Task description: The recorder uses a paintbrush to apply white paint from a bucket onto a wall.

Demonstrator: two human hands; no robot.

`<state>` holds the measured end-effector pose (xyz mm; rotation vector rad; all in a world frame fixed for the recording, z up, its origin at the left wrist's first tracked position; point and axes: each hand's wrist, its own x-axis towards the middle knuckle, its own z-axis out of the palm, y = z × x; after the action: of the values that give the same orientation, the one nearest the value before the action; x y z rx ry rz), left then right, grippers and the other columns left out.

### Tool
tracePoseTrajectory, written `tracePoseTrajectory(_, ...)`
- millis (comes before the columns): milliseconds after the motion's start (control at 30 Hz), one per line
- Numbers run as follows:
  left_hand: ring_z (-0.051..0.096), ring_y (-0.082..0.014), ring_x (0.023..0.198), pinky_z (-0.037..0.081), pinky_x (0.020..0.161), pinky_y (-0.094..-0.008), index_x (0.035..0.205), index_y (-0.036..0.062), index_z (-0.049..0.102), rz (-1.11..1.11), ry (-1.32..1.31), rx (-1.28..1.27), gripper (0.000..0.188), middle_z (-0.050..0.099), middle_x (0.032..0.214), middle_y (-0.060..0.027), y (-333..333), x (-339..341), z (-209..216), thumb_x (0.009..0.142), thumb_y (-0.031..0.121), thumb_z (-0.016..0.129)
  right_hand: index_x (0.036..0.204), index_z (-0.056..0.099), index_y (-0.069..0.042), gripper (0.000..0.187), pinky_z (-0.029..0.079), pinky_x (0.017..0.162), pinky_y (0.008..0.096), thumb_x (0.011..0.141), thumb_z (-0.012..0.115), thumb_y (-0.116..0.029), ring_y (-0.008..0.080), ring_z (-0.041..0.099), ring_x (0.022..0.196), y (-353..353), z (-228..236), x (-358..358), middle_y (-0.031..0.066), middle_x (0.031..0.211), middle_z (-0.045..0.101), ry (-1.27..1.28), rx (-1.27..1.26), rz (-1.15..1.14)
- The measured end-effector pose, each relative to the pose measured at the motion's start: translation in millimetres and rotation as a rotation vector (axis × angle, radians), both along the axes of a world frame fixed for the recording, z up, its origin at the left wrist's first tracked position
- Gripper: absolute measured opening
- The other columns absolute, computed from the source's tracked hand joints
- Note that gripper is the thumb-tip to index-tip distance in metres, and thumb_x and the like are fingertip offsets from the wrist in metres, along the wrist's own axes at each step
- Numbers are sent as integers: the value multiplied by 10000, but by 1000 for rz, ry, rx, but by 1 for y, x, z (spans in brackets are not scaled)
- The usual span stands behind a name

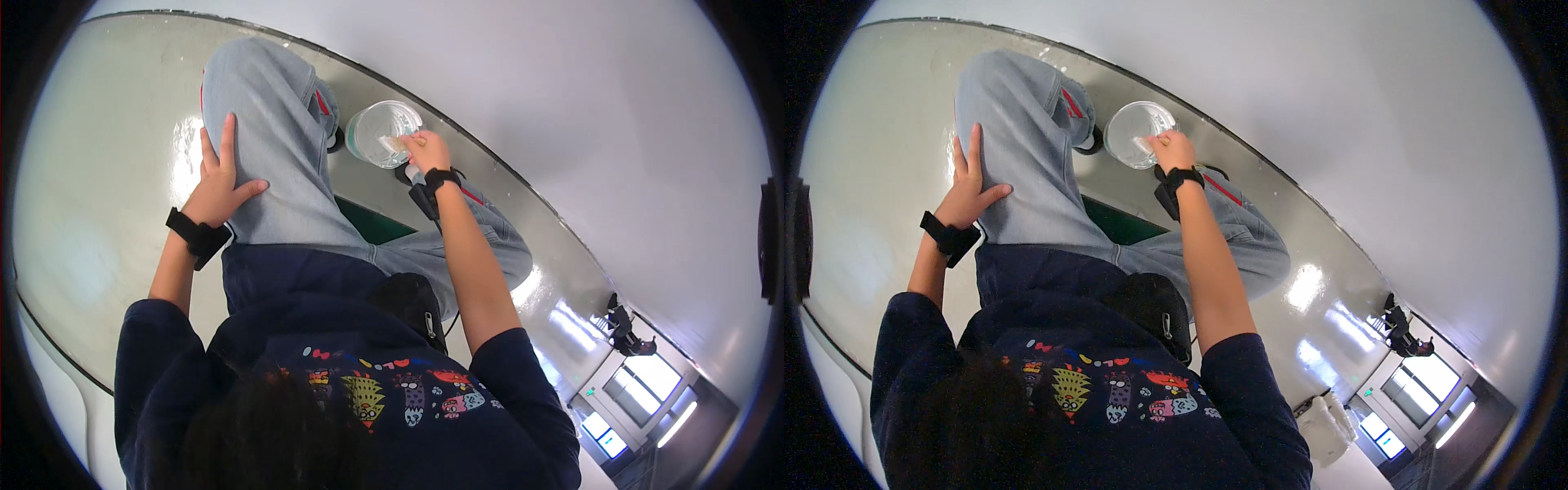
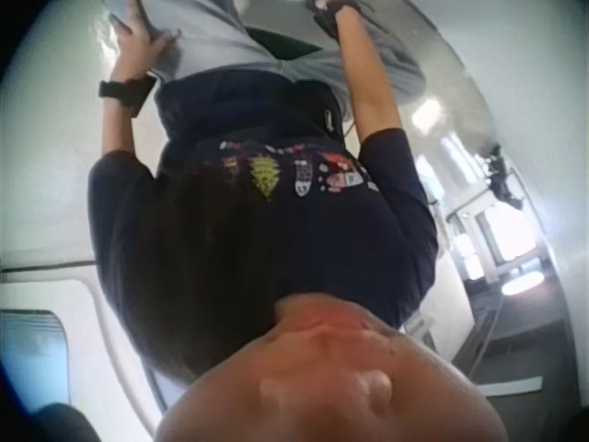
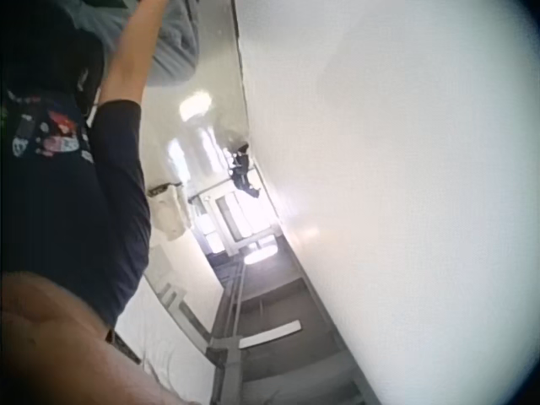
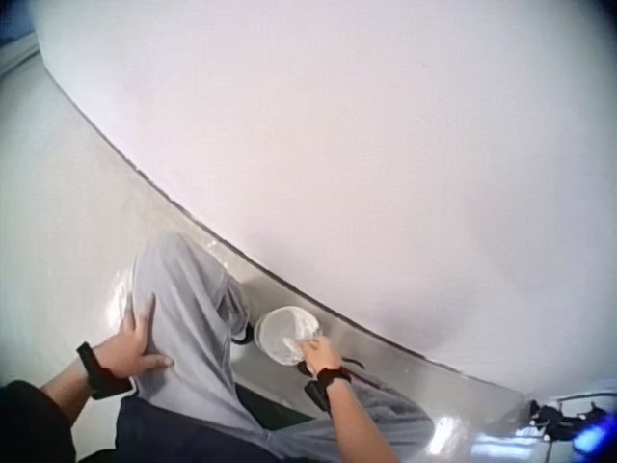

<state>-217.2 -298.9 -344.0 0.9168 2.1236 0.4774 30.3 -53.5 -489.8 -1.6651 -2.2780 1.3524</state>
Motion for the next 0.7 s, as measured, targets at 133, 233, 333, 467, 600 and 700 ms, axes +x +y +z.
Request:
tracePoseTrajectory(133, 1, -438, 1208, 168, 972, -433, 1303, 163, -27, -16, -2, 4, 960, -82, 1262, -343, -1, 1, -2, 648, 252, 669, 759, 600, -20, 283, 440, 655, 358, 658, 599, -284, 312, 560, 737, 2, -11, -24, 176, 757, 581, -99, 2, 95)
tracePoseTrajectory(233, 60, -461, 1189, 205, 956, -439, 1303, 175, -21, -32, 42, 31, 950, -65, 1257, -349, -6, 0, -8, 651, 256, 665, 763, 608, -54, 257, 444, 673, 355, 642, 591, -280, 303, 561, 764, 1, -12, -37, 162, 781, 587, -179, 101, 182)
tracePoseTrajectory(333, 104, -484, 1173, 234, 943, -443, 1302, 175, -18, -38, 74, 43, 943, -57, 1248, -362, -6, 0, -9, 654, 262, 662, 774, 620, -81, 237, 445, 690, 362, 635, 569, -267, 308, 558, 781, 4, -29, -42, 154, 801, 590, -251, 83, 164)
tracePoseTrajectory(467, 59, -457, 1195, 211, 958, -427, 1299, 117, -23, -40, 31, 71, 949, -51, 1256, -353, -6, 0, -17, 656, 264, 659, 782, 624, -62, 217, 436, 726, 383, 689, 503, -217, 325, 550, 811, 17, -56, -36, 184, 832, 577, -392, 24, 215)
tracePoseTrajectory(600, 46, -438, 1204, 200, 965, -421, 1294, 87, -19, -59, 73, 116, 946, -25, 1284, -311, -15, -1, -23, 657, 268, 655, 827, 604, -26, 251, 425, 748, 396, 750, 451, -210, 330, 538, 847, 13, -68, -42, 199, 880, 562, -430, 61, 313)
tracePoseTrajectory(700, 49, -422, 1209, 204, 968, -420, 1286, 52, -10, -97, 120, 121, 932, 14, 1316, -241, -11, 1, -20, 656, 260, 645, 919, 561, -11, 293, 409, 768, 408, 780, 419, -226, 342, 516, 887, 14, -81, -42, 208, 941, 541, -449, 11, 288)
